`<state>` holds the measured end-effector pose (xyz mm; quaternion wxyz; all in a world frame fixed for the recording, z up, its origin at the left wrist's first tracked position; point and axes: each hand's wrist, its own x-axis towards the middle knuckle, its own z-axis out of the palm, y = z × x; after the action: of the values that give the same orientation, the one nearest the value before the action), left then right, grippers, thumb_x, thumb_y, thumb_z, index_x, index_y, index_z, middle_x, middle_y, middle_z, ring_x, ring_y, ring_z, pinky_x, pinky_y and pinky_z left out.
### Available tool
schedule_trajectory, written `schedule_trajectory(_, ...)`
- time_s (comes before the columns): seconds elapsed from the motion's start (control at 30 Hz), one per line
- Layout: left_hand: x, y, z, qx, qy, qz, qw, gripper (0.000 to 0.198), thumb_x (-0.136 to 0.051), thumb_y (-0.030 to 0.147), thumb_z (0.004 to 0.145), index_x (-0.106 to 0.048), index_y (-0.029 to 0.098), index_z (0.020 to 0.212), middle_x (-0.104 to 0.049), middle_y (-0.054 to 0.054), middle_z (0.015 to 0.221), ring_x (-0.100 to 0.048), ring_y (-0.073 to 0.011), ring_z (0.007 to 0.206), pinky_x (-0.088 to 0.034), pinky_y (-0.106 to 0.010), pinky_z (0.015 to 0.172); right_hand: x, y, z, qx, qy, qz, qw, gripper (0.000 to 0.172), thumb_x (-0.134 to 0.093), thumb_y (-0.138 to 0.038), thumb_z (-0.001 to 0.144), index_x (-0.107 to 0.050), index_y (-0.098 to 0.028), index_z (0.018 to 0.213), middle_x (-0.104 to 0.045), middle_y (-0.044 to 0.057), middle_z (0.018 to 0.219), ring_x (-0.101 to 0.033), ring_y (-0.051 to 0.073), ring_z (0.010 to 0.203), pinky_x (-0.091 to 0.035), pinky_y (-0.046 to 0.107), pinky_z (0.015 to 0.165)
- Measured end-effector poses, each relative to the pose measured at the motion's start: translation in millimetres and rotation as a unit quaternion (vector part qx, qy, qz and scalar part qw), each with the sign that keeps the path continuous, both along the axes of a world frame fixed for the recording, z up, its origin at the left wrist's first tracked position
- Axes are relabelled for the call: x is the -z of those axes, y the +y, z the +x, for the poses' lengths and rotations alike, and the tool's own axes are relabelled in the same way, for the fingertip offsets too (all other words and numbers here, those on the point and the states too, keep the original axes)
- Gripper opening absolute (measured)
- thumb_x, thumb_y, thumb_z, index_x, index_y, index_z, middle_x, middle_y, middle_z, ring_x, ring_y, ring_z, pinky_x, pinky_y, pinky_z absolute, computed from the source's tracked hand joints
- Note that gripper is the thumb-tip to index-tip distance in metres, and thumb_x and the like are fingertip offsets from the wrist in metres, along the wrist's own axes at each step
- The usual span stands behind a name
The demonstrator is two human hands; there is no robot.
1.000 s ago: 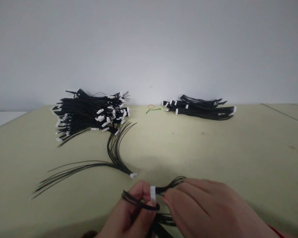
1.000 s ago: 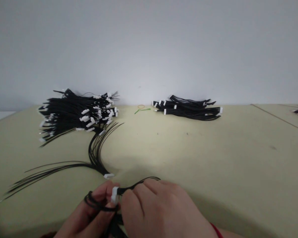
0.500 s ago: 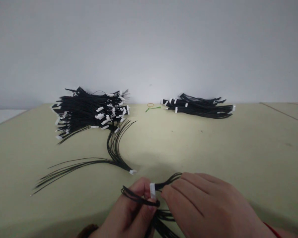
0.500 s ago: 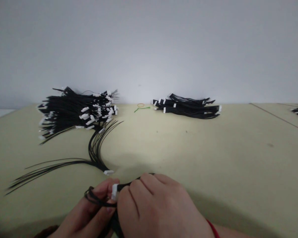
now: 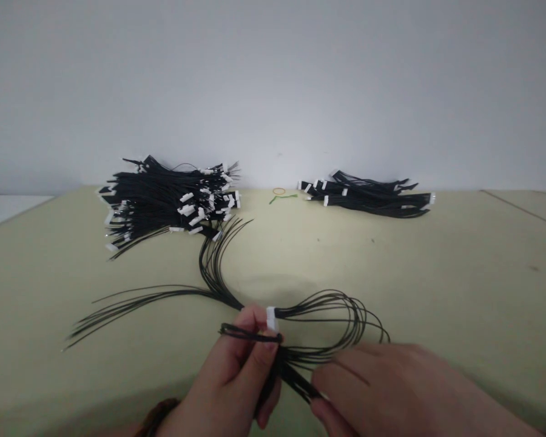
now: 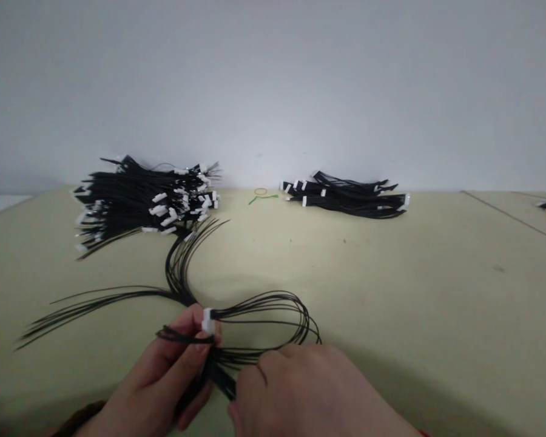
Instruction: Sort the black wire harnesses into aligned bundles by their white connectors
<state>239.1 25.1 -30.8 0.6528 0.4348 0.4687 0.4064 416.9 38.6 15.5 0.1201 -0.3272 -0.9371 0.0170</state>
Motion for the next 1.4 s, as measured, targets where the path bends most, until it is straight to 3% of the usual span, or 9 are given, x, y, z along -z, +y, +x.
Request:
schedule_trajectory(0.3, -7.1, 0, 4, -0.027, -0.004, -0.074, 0.997, 0.046, -0.054, 0.065, 0.070, -0.050, 0.020, 0.081, -0.034, 0.010, 0.049, -0.024, -0.0028, 0.037, -0.020, -0.014, 0.036, -10.4, 9, -6, 0.090, 0.074, -0.144, 0.983, 0.014, -0.051, -0.009, 0.071, -0.056, -0.022, 0.066, -0.057, -0.005, 0.057, -0.050, 0.012, 0.046, -0.030, 0.024, 0.043)
schedule_trajectory(0.43, -13.3, 5, 9, -0.055, -0.015, -0.095, 0.994, 0.047, -0.060, 0.064, 0.065, -0.051, 0.020, 0.079, -0.037, 0.009, 0.051, -0.026, -0.0024, 0.036, -0.019, -0.014, 0.035, -28.9, 32, 11, 0.032, 0.244, -0.533, 0.810, 0.022, -0.038, -0.012, 0.081, -0.058, -0.019, 0.084, -0.056, -0.002, 0.065, -0.052, 0.009, 0.054, -0.040, 0.018, 0.050)
schedule_trajectory(0.5, -16.2, 6, 10, -0.075, -0.019, -0.103, 0.992, 0.044, -0.064, 0.060, 0.064, -0.050, 0.020, 0.076, -0.038, 0.009, 0.052, -0.025, -0.0021, 0.036, -0.020, -0.014, 0.034, -31.1, 49, 21, -0.027, 0.348, -0.605, 0.716, 0.020, -0.040, -0.011, 0.082, -0.059, -0.016, 0.087, -0.056, 0.000, 0.067, -0.052, 0.008, 0.058, -0.043, 0.019, 0.055)
schedule_trajectory(0.8, -17.6, 5, 9, -0.078, -0.027, -0.102, 0.991, 0.036, -0.067, 0.054, 0.066, -0.053, 0.021, 0.073, -0.038, 0.008, 0.052, -0.027, -0.0034, 0.037, -0.024, -0.014, 0.035, -43.6, 76, 37, 0.103, 0.711, -0.402, 0.567, 0.045, -0.024, -0.025, 0.093, -0.063, -0.023, 0.069, -0.058, -0.008, 0.068, -0.055, 0.004, 0.066, -0.043, 0.019, 0.062)
schedule_trajectory(0.87, -16.1, 3, 8, -0.075, -0.023, -0.096, 0.992, 0.034, -0.065, 0.054, 0.067, -0.054, 0.023, 0.074, -0.036, 0.008, 0.051, -0.026, -0.0046, 0.037, -0.027, -0.014, 0.036, -49.9, 64, 31, 0.123, 0.650, -0.387, 0.642, 0.040, -0.030, -0.028, 0.090, -0.065, -0.020, 0.071, -0.059, -0.007, 0.062, -0.054, 0.004, 0.057, -0.041, 0.019, 0.054)
schedule_trajectory(0.93, -16.0, 2, 7, -0.073, -0.022, -0.088, 0.993, 0.034, -0.064, 0.055, 0.068, -0.054, 0.023, 0.074, -0.038, 0.008, 0.051, -0.026, -0.0053, 0.038, -0.028, -0.015, 0.036, -48.9, 48, 22, 0.114, 0.514, -0.345, 0.777, 0.020, -0.050, -0.027, 0.082, -0.066, -0.022, 0.071, -0.060, -0.006, 0.059, -0.055, 0.005, 0.053, -0.041, 0.016, 0.050)
schedule_trajectory(1.07, -17.0, 1, 6, -0.050, -0.029, -0.092, 0.994, 0.039, -0.065, 0.059, 0.063, -0.055, 0.023, 0.075, -0.038, 0.008, 0.052, -0.028, -0.0047, 0.038, -0.028, -0.014, 0.036, -29.9, 22, 6, 0.077, 0.248, -0.106, 0.960, 0.013, -0.059, -0.012, 0.075, -0.060, -0.021, 0.066, -0.058, -0.006, 0.060, -0.051, 0.006, 0.053, -0.037, 0.018, 0.049)
schedule_trajectory(1.17, -13.4, 1, 6, -0.037, -0.038, -0.105, 0.993, 0.043, -0.065, 0.062, 0.061, -0.056, 0.023, 0.078, -0.037, 0.008, 0.052, -0.027, -0.0037, 0.039, -0.026, -0.013, 0.037, -17.2, 14, 2, 0.034, 0.158, 0.019, 0.987, 0.018, -0.052, -0.012, 0.079, -0.053, -0.019, 0.063, -0.051, -0.004, 0.058, -0.044, 0.009, 0.052, -0.031, 0.024, 0.050)
schedule_trajectory(1.4, -6.9, -4, 4, -0.055, 0.001, -0.081, 0.995, 0.038, -0.063, 0.057, 0.068, -0.060, 0.022, 0.081, -0.046, 0.003, 0.065, -0.031, -0.0066, 0.050, -0.029, -0.012, 0.040, -12.9, 15, 3, 0.045, 0.142, 0.037, 0.988, 0.018, -0.051, -0.013, 0.081, -0.050, -0.019, 0.063, -0.048, -0.005, 0.059, -0.041, 0.010, 0.054, -0.029, 0.025, 0.053)
